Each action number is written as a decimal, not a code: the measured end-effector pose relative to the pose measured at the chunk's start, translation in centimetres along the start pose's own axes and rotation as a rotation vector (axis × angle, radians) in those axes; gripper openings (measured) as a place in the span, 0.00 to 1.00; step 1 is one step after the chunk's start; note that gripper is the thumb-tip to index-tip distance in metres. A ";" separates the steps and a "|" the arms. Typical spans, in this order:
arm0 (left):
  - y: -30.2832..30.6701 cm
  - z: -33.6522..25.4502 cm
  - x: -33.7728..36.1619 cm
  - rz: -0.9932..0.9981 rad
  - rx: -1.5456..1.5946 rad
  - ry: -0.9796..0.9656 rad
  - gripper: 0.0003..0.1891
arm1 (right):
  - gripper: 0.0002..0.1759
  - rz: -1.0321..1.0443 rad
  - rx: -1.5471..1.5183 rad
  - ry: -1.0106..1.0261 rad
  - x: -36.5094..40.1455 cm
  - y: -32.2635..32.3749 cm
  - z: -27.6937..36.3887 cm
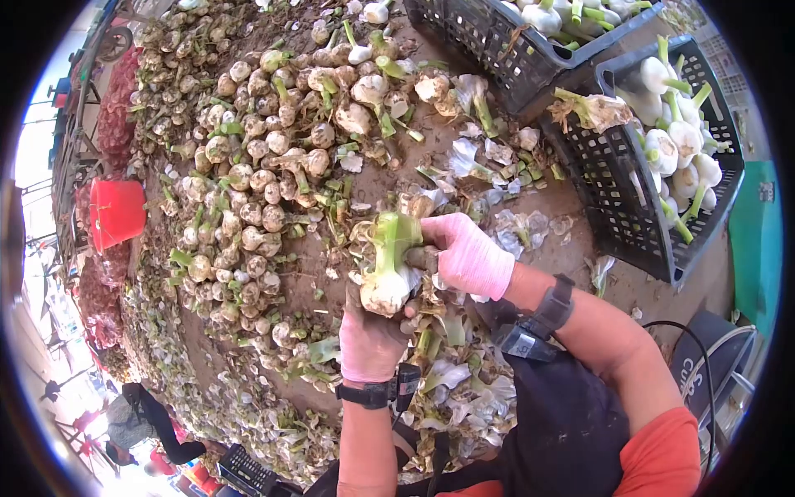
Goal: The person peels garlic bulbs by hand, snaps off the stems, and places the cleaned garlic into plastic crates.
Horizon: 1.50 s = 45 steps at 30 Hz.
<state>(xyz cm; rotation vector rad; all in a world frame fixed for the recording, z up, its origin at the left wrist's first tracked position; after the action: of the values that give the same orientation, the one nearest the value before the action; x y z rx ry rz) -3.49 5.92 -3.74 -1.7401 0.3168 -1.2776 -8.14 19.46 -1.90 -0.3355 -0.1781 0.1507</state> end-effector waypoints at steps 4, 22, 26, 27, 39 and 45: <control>1.9 0.0 -0.3 -0.177 -0.100 -0.023 0.27 | 0.14 0.038 0.072 0.073 -0.1 0.1 0.1; -0.2 -0.6 1.9 -0.361 -0.313 -0.358 0.29 | 0.10 0.129 0.183 0.154 -0.2 -0.4 1.4; 0.7 0.3 1.4 -0.171 -0.091 -0.241 0.29 | 0.10 0.215 0.301 0.215 -0.2 -0.5 2.1; 0.8 0.3 1.4 -0.170 -0.068 -0.233 0.29 | 0.11 0.198 0.308 0.201 -0.3 -0.5 2.3; 0.6 2.1 1.4 -0.019 0.100 -0.080 0.33 | 0.16 0.121 0.969 0.260 -2.6 1.2 -0.6; -0.1 0.6 2.3 -0.129 -0.230 -0.171 0.32 | 0.25 0.240 0.640 0.252 -1.2 0.8 2.4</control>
<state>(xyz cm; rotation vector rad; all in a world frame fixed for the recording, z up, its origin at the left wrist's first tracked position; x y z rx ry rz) -2.06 4.75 -2.28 -2.0804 0.2639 -1.2092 -9.88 20.73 -0.09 0.2652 0.1632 0.3877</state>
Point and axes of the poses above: each hand's wrist, its own x-axis away from the middle knuckle, its own y-axis out of the back of the hand, z = x × y, the point moved 8 cm from there along -x, towards the middle knuckle, and after that the axes turned 15 degrees about y, right-handed, at the moved point
